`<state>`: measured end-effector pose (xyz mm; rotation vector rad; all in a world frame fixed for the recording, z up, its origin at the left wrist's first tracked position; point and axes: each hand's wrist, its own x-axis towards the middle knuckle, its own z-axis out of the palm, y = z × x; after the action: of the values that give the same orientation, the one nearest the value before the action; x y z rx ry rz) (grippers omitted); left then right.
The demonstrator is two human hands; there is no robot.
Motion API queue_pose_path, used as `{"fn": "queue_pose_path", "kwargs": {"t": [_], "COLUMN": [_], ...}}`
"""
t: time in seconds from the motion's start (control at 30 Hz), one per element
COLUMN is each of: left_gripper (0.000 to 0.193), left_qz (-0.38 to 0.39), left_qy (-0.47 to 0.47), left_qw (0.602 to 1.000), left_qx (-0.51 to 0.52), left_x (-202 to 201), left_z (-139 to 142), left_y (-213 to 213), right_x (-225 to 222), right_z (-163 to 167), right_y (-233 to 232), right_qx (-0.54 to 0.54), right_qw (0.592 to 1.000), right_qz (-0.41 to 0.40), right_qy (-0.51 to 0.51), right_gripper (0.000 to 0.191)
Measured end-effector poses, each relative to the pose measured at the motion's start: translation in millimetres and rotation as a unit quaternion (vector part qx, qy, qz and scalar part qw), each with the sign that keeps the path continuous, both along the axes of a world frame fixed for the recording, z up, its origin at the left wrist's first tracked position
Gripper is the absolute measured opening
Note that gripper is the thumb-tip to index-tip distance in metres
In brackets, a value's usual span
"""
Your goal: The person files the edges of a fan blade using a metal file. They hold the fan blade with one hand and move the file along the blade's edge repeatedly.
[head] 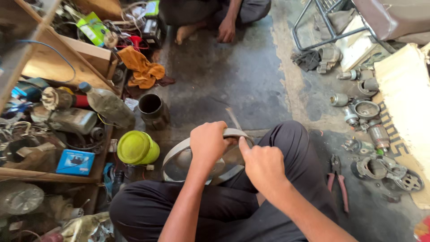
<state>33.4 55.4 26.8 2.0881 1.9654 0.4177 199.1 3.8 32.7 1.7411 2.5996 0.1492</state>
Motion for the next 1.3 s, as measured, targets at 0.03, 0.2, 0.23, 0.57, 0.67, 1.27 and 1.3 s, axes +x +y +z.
{"fn": "queue_pose_path", "kwargs": {"t": [0.03,0.2,0.23,0.57,0.67,1.27,1.3], "left_gripper": [0.042,0.043,0.043,0.041,0.042,0.042,0.041], "left_qz": [0.005,0.043,0.038,0.02,0.018,0.005,0.001], "left_qy": [-0.015,-0.056,-0.047,-0.033,-0.035,-0.022,-0.021], "left_qw": [1.0,0.997,0.998,0.999,0.999,1.0,1.0], "left_qx": [-0.001,-0.035,-0.029,-0.032,-0.028,-0.004,0.011], "left_x": [-2,-21,-21,-4,-9,-23,-19], "left_z": [2,5,4,0,-2,10,8], "left_y": [1,17,17,22,30,-2,-3], "right_x": [0,14,15,15,33,49,46], "right_z": [-1,5,7,10,6,13,11], "right_y": [0,-38,-45,-20,-45,-84,-82], "right_qx": [0.007,0.028,0.022,0.03,0.01,0.053,0.057], "right_qw": [1.0,0.997,0.998,0.998,0.999,0.994,0.994], "right_qz": [0.013,0.064,0.061,0.038,0.039,0.035,0.051], "right_qy": [0.011,0.034,0.026,0.034,0.031,0.09,0.079], "right_gripper": [0.055,0.057,0.06,0.059,0.068,0.06,0.063]}}
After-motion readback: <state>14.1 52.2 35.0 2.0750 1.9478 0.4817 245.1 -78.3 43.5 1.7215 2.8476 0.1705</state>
